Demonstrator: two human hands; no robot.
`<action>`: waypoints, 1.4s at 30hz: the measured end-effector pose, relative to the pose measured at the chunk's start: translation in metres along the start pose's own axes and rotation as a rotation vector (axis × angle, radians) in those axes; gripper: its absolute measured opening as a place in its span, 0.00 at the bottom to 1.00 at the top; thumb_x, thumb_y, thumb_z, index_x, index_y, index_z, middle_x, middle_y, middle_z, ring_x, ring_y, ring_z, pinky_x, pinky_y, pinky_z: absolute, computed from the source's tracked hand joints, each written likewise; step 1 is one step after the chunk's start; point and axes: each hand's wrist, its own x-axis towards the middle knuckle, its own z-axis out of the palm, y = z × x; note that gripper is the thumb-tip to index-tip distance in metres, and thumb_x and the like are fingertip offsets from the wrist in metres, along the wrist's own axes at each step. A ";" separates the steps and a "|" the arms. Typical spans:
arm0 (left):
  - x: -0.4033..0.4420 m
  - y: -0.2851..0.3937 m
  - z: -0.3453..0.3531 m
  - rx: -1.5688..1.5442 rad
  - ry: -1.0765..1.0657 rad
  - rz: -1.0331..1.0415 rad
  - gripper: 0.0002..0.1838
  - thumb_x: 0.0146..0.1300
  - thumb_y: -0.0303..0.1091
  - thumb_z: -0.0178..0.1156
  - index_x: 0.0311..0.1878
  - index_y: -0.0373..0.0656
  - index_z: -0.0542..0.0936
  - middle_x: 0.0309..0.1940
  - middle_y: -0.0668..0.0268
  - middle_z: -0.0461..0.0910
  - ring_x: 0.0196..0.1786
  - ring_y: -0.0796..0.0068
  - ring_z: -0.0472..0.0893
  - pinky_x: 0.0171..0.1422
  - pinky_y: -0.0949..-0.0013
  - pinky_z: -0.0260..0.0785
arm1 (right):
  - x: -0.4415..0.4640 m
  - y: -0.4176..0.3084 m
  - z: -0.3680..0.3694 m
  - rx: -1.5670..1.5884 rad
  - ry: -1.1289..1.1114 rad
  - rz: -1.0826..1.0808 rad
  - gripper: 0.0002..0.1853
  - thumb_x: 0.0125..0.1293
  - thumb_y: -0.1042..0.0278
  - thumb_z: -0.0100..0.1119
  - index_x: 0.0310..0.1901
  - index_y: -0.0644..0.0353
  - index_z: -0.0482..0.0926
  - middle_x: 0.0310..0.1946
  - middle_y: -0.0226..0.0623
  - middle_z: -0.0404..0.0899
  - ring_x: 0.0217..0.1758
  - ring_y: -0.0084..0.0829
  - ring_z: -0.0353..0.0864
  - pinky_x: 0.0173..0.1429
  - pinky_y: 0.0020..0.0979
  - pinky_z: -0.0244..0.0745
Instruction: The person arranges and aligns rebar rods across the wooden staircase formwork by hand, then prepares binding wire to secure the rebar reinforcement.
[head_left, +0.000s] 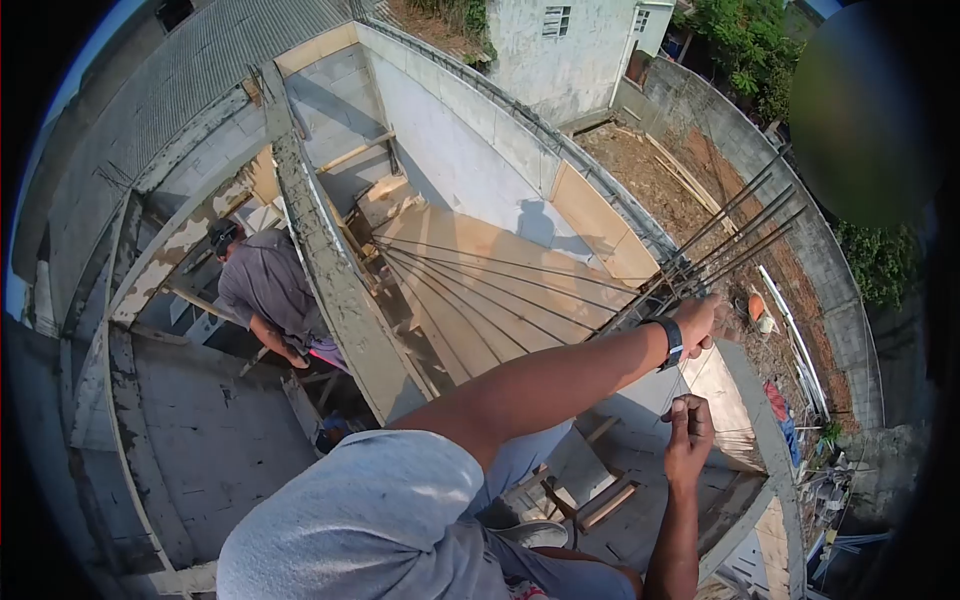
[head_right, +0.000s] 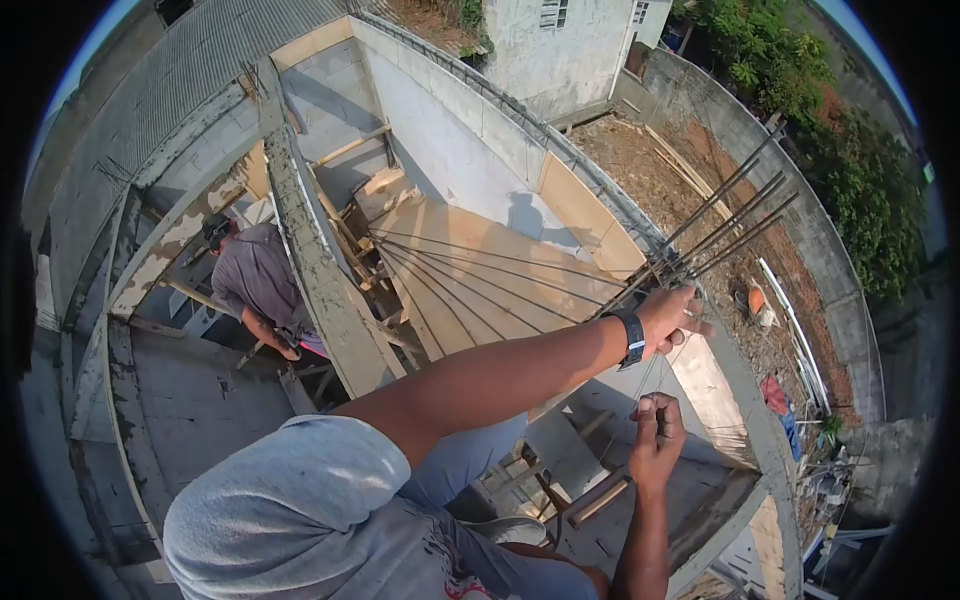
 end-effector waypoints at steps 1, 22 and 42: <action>-0.001 0.002 -0.014 0.022 0.058 0.031 0.25 0.77 0.60 0.41 0.51 0.46 0.72 0.35 0.61 0.88 0.15 0.83 0.57 0.16 0.74 0.46 | -0.003 0.007 0.008 -0.047 -0.039 -0.017 0.11 0.76 0.65 0.58 0.39 0.64 0.76 0.30 0.29 0.74 0.35 0.23 0.73 0.44 0.27 0.71; -0.020 -0.029 0.019 0.683 -0.366 0.673 0.25 0.80 0.48 0.44 0.34 0.37 0.76 0.24 0.62 0.75 0.29 0.68 0.76 0.38 0.62 0.70 | 0.093 -0.050 -0.035 0.284 0.115 0.030 0.32 0.80 0.49 0.50 0.72 0.67 0.66 0.54 0.42 0.79 0.58 0.32 0.79 0.62 0.37 0.74; -0.057 -0.008 0.024 0.671 -0.359 0.236 0.35 0.77 0.68 0.39 0.33 0.44 0.76 0.18 0.74 0.67 0.21 0.86 0.62 0.26 0.77 0.50 | 0.099 -0.048 -0.039 0.220 0.276 -0.146 0.21 0.80 0.59 0.53 0.63 0.67 0.77 0.37 0.33 0.85 0.36 0.17 0.79 0.38 0.22 0.77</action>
